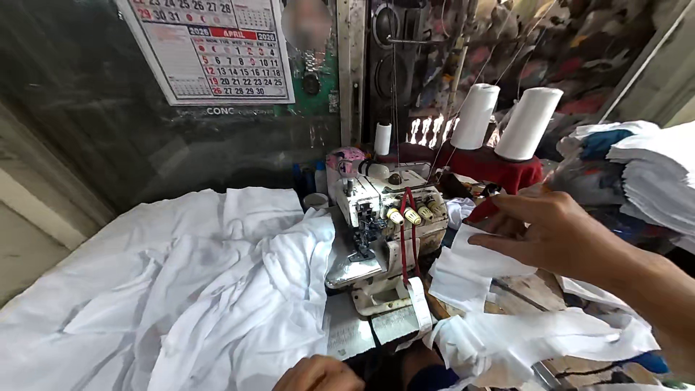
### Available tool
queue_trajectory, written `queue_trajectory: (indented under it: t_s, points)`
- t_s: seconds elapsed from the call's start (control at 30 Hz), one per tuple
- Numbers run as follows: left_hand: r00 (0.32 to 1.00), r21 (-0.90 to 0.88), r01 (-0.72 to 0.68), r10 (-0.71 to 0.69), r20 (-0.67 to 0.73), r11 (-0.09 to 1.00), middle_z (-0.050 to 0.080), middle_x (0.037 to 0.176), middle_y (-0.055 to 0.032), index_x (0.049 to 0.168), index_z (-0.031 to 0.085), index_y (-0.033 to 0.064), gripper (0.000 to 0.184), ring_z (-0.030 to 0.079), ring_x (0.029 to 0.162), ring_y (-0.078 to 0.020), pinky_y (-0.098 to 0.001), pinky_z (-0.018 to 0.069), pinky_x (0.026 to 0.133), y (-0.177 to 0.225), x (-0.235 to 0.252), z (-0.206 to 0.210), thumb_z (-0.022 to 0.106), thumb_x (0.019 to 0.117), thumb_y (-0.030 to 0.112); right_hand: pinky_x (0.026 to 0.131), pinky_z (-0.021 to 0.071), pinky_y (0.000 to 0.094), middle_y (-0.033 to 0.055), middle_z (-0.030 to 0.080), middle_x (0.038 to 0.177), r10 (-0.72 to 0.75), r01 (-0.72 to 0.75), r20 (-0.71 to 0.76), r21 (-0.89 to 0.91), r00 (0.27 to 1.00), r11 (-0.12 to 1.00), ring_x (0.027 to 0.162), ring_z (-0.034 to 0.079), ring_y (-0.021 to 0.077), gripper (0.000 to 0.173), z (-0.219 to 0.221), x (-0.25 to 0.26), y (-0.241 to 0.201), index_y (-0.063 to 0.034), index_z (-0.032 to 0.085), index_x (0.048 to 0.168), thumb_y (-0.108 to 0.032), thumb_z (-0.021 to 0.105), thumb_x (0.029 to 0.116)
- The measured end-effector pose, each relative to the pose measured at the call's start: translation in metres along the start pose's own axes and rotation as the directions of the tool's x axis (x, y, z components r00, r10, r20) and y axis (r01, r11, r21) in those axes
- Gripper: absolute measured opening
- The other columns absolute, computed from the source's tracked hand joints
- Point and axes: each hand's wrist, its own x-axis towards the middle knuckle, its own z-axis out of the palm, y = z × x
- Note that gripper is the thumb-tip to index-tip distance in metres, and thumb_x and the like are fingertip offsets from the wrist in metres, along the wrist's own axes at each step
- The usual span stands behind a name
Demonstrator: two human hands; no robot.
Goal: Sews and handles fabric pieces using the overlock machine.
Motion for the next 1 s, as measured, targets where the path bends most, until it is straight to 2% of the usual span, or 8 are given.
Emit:
queue_trajectory:
  t_s: [0.13, 0.3, 0.4, 0.5, 0.6, 0.73, 0.83, 1.0]
  points:
    - [0.974, -0.544, -0.069, -0.063, -0.219, 0.836, 0.073, 0.103, -0.0055, 0.111, 0.072, 0.0024, 0.025, 0.07, 0.092, -0.0134, -0.0329, 0.0616, 0.081, 0.027, 0.048, 0.06, 0.061, 0.1034, 0.023, 0.048, 0.0534, 0.0174, -0.0159, 0.067, 0.074, 0.072, -0.07, -0.012, 0.149, 0.997, 0.986, 0.057, 0.06, -0.0024, 0.022, -0.011, -0.009, -0.048, -0.0216, 0.072, 0.098, -0.037, 0.078, 0.0844]
    - [0.96, -0.962, 0.113, -0.223, 0.17, -0.248, 0.071, 0.116, -0.011, 0.133, 0.05, 0.0029, 0.047, 0.07, 0.107, -0.0222, -0.0464, 0.057, 0.097, 0.047, 0.051, 0.155, 0.065, 0.1004, 0.033, 0.053, 0.059, 0.0281, -0.0058, 0.073, 0.082, 0.316, -0.266, -0.024, 0.485, 0.948, 0.833, 0.061, 0.067, 0.0097, 0.03, 0.041, -0.072, -0.074, -0.0189, 0.071, 0.11, -0.036, 0.08, 0.0877]
    - [0.926, -0.986, 0.164, -0.348, 0.143, 0.031, 0.073, 0.104, -0.0156, 0.119, 0.061, -0.0093, 0.028, 0.074, 0.094, -0.0232, -0.0428, 0.063, 0.085, 0.048, 0.044, 0.14, 0.067, 0.0959, 0.004, 0.058, 0.0588, 0.0271, 0.0006, 0.074, 0.088, 0.505, -0.371, -0.094, 0.568, 0.858, 0.735, 0.065, 0.067, 0.0091, 0.034, 0.079, -0.12, -0.095, -0.0052, 0.066, 0.115, -0.028, 0.076, 0.0929]
    - [0.978, -0.734, 0.208, -0.146, 0.149, 0.646, 0.076, 0.096, -0.0079, 0.111, 0.07, -0.0009, 0.022, 0.074, 0.086, -0.0169, -0.0356, 0.0645, 0.079, 0.02, 0.045, 0.103, 0.072, 0.0962, 0.016, 0.066, 0.0619, 0.0328, 0.0043, 0.072, 0.096, 0.552, -0.395, -0.063, 0.633, 0.831, 0.666, 0.077, 0.07, 0.0128, 0.038, 0.114, -0.156, -0.108, -0.0021, 0.062, 0.126, -0.022, 0.074, 0.0948]
    - [0.895, -0.23, 0.142, -0.026, 0.446, 0.963, 0.069, 0.084, -0.0011, 0.096, 0.069, 0.011, 0.025, 0.067, 0.077, -0.0126, -0.0358, 0.0581, 0.071, 0.023, 0.061, 0.061, 0.068, 0.0976, 0.036, 0.104, 0.0572, 0.0419, 0.0071, 0.064, 0.138, 0.333, -0.284, 0.076, 0.715, 0.94, 0.639, 0.123, 0.064, 0.0184, 0.058, 0.133, -0.143, -0.112, -0.0065, 0.053, 0.145, -0.031, 0.073, 0.096]
    - [0.848, -0.008, 0.074, -0.059, 0.527, 0.997, 0.072, 0.09, -0.001, 0.104, 0.073, 0.0142, 0.023, 0.068, 0.079, -0.0129, -0.0382, 0.0583, 0.073, 0.03, 0.071, 0.03, 0.064, 0.0988, 0.035, 0.072, 0.0628, 0.0274, -0.0048, 0.074, 0.104, 0.213, -0.263, 0.167, 0.768, 0.963, 0.584, 0.083, 0.07, 0.0061, 0.033, 0.137, -0.113, -0.099, -0.0138, 0.069, 0.122, -0.029, 0.076, 0.0942]
    - [0.977, -0.226, 0.129, -0.085, 0.195, 0.965, 0.073, 0.089, 0.0033, 0.105, 0.075, 0.0131, 0.02, 0.067, 0.074, -0.0057, -0.0264, 0.0591, 0.067, 0.007, 0.041, 0.036, 0.067, 0.0998, 0.031, 0.059, 0.0606, 0.0252, -0.0066, 0.075, 0.091, 0.275, -0.32, 0.2, 0.794, 0.94, 0.517, 0.071, 0.07, 0.0057, 0.028, 0.137, -0.12, -0.092, -0.0141, 0.071, 0.114, -0.031, 0.078, 0.0932]
    - [0.952, -0.512, 0.134, -0.253, -0.17, 0.848, 0.074, 0.087, -0.0076, 0.103, 0.072, -0.0016, 0.011, 0.071, 0.074, -0.0158, -0.0315, 0.063, 0.069, 0.009, 0.02, 0.064, 0.07, 0.0963, 0.007, 0.054, 0.0597, 0.0251, -0.0063, 0.076, 0.088, 0.317, -0.353, 0.226, 0.83, 0.921, 0.432, 0.065, 0.069, 0.0079, 0.027, 0.143, -0.118, -0.091, -0.0159, 0.072, 0.11, -0.03, 0.082, 0.0894]
